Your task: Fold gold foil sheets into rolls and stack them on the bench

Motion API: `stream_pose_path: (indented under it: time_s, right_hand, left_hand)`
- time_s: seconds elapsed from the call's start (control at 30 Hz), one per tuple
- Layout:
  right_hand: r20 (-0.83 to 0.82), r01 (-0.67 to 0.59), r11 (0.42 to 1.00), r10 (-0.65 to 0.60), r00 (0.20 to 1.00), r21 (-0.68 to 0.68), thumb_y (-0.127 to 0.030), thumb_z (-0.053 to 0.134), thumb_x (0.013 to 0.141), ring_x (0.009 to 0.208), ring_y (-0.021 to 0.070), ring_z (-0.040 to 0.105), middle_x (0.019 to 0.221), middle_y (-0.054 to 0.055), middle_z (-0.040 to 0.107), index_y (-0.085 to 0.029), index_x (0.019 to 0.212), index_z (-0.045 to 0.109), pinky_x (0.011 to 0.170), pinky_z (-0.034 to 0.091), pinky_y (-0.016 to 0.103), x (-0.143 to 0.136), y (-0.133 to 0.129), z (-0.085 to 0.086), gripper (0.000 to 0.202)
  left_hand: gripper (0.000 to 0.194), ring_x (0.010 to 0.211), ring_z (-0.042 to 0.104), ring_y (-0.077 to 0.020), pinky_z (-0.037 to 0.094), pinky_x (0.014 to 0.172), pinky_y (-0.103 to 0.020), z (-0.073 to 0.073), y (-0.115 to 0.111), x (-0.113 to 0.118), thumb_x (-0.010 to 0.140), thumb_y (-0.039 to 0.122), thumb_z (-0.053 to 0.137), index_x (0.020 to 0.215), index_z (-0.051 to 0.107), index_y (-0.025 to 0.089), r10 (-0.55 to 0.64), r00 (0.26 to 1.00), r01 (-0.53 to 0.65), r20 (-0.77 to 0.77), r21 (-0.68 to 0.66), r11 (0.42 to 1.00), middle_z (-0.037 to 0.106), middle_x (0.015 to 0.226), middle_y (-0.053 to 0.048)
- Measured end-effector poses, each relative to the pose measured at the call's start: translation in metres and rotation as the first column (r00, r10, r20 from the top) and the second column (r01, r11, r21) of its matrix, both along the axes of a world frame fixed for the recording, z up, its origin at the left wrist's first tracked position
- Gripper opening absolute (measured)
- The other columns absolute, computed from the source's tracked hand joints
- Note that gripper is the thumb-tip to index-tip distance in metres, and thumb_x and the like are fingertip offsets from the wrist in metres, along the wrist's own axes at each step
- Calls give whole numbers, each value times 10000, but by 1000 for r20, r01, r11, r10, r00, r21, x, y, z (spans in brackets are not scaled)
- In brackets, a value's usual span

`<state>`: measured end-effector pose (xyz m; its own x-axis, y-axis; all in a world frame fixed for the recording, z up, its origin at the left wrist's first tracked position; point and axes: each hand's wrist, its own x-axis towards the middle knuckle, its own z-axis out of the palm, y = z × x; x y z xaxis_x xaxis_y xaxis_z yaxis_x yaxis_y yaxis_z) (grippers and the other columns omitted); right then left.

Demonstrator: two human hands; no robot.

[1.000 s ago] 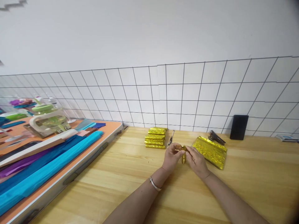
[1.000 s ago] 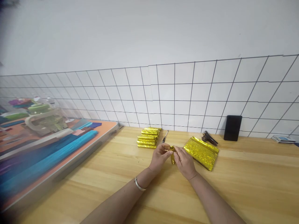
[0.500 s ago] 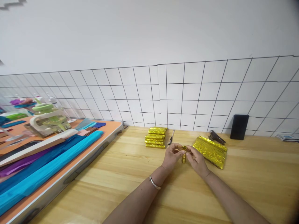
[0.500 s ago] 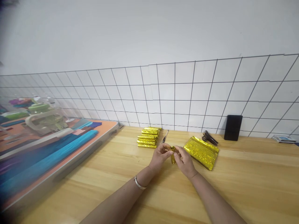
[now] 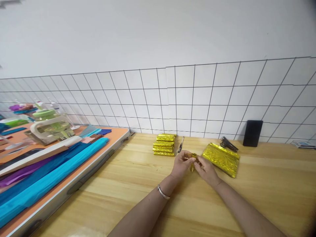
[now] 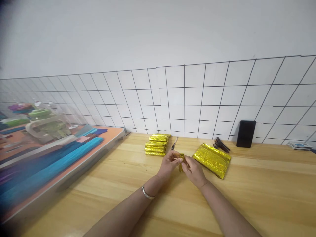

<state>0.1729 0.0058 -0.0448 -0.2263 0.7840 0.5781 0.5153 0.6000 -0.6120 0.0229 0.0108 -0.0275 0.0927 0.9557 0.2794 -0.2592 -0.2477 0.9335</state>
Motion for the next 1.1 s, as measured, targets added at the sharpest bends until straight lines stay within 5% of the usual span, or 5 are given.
stream_pose_path:
  time_s: [0.33, 0.47, 0.8, 0.93, 1.1]
  right_hand:
    - [29, -26, 998, 28, 999, -62, -292, 448, 869, 692, 159, 593, 805, 29, 624, -211, 1074, 556, 606, 498, 269, -2, 0, -4, 246]
    - [57, -28, 999, 30, 998, -39, -285, 458, 860, 694, 158, 577, 774, 22, 605, -205, 1011, 575, 618, 484, 268, 0, 2, -3, 207]
    - [122, -65, 998, 63, 991, 12, -270, 459, 863, 800, 186, 574, 869, 53, 616, -205, 1068, 569, 710, 480, 313, 0, 2, 0, 241]
    - [122, -67, 997, 62, 991, 38, -273, 481, 853, 876, 206, 574, 957, 68, 620, -224, 1134, 549, 794, 472, 351, -1, 1, 0, 293]
    - [-29, 61, 998, -60, 998, 16, -310, 519, 831, 951, 220, 557, 1065, 77, 585, -247, 1259, 454, 873, 452, 405, 0, 6, -2, 438]
  left_hand:
    - [310, 641, 560, -86, 469, 587, -213, -7, 6, -5, 666, 285, 739, 911, 597, 157, 9, 998, -6, -66, 38, 999, 576, 807, -5]
    - [365, 774, 566, -122, 479, 685, -243, -2, 11, -15, 704, 281, 714, 1048, 636, 191, 16, 984, 16, -177, 179, 984, 597, 912, -46]
    - [244, 903, 562, -167, 457, 677, -234, 18, 12, -28, 742, 263, 684, 984, 689, 235, -16, 918, 165, -396, 343, 925, 615, 996, -72]
    - [218, 811, 568, -147, 448, 673, -229, 16, 16, -29, 652, 248, 757, 852, 701, 181, -94, 976, 125, -199, 152, 980, 632, 864, -49]
    - [283, 723, 561, -108, 474, 691, -256, 6, 27, -36, 692, 300, 727, 921, 614, 178, -4, 998, 3, 64, 16, 1000, 605, 816, -9]
